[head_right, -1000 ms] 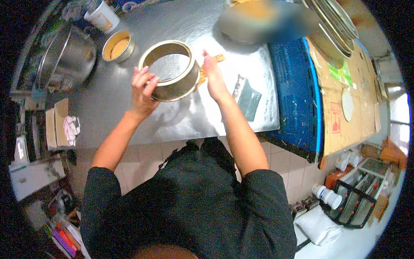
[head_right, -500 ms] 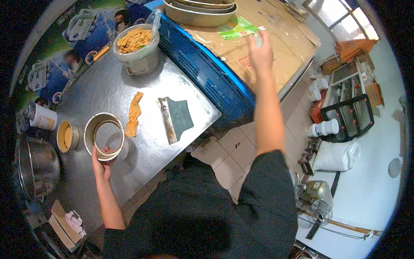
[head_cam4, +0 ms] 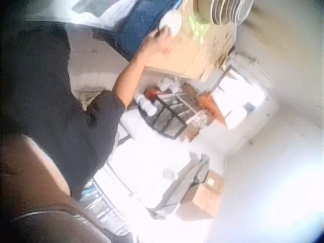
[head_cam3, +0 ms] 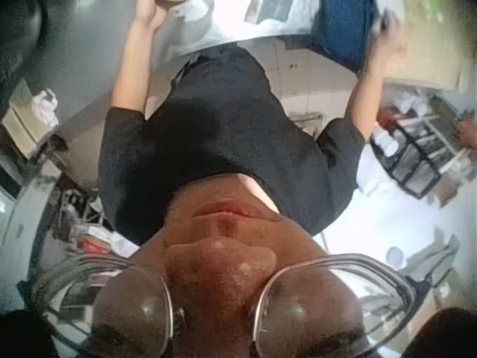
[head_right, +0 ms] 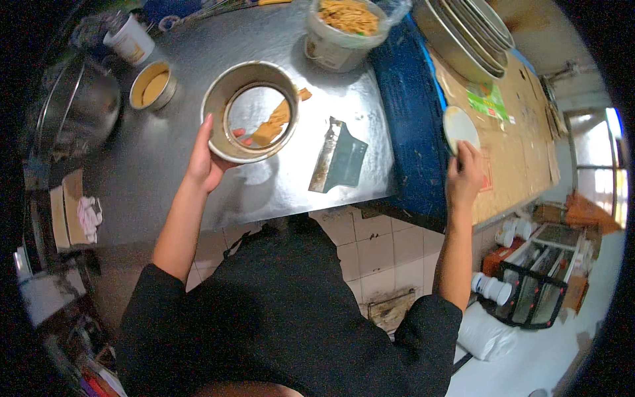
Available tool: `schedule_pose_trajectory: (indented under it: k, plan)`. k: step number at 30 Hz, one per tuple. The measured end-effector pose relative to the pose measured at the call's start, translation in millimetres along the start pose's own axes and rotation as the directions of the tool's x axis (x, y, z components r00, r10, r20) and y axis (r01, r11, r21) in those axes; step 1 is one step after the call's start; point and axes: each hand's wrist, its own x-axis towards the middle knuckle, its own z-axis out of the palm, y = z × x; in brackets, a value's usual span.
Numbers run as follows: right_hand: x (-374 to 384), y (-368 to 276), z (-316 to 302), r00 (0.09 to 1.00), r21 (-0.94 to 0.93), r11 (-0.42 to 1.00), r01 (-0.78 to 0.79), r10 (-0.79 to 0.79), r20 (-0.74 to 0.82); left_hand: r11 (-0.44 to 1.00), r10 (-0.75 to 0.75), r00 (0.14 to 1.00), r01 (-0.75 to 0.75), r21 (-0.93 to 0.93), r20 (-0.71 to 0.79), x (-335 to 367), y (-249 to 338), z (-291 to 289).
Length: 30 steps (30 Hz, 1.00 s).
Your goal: The person prepares cake tins by lining the bottoms with parchment paper circles and scraping excess batter from the inner sides using a flat scraper, then stacks the cleaned tins on a metal prep table.
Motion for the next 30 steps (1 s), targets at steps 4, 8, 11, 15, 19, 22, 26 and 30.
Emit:
schedule_pose_trajectory:
  k: [4, 8, 11, 15, 19, 22, 26, 30]
  plan:
    - [28.9, -51.2, -22.7, 0.951, 0.301, 0.940, 0.159, -0.064, -0.302, 1.000, -0.008, 1.000, 0.008, 0.004, 0.017, -7.6, 5.8, 3.1]
    - [55.7, -153.6, -50.5, 0.783, 0.509, 0.628, 0.589, -0.600, -0.166, 0.993, -0.045, 0.998, 0.041, 0.109, 0.037, -12.1, 6.1, 6.1]
    - [66.9, -213.5, -38.0, 0.568, 0.538, 0.476, 0.695, -0.823, -0.006, 0.986, -0.055, 0.986, 0.029, 0.163, 0.156, -5.2, 2.3, 10.8]
    - [67.2, -240.8, 10.9, 0.496, 0.531, 0.455, 0.715, -0.865, 0.072, 0.995, -0.048, 0.957, 0.022, 0.097, 0.284, -15.5, 5.1, 24.2]
    - [70.4, -233.0, -5.8, 0.634, 0.545, 0.605, 0.581, -0.756, 0.164, 1.000, 0.000, 0.963, -0.001, 0.004, 0.269, -16.0, 2.7, 12.7]
    - [61.3, -200.7, -9.8, 0.791, 0.667, 0.691, 0.278, -0.559, 0.249, 0.999, -0.047, 0.986, 0.042, 0.034, 0.161, -27.7, 10.5, 13.9]
    - [20.3, -192.6, 34.2, 0.780, 0.781, 0.624, 0.014, -0.495, 0.382, 0.997, -0.074, 0.977, 0.074, 0.011, 0.200, -19.6, 8.0, 12.8]
    - [29.1, -179.5, 59.9, 0.915, 0.799, 0.595, 0.086, -0.366, 0.173, 0.981, 0.029, 0.943, 0.036, -0.189, 0.331, -9.0, 3.5, 15.8]
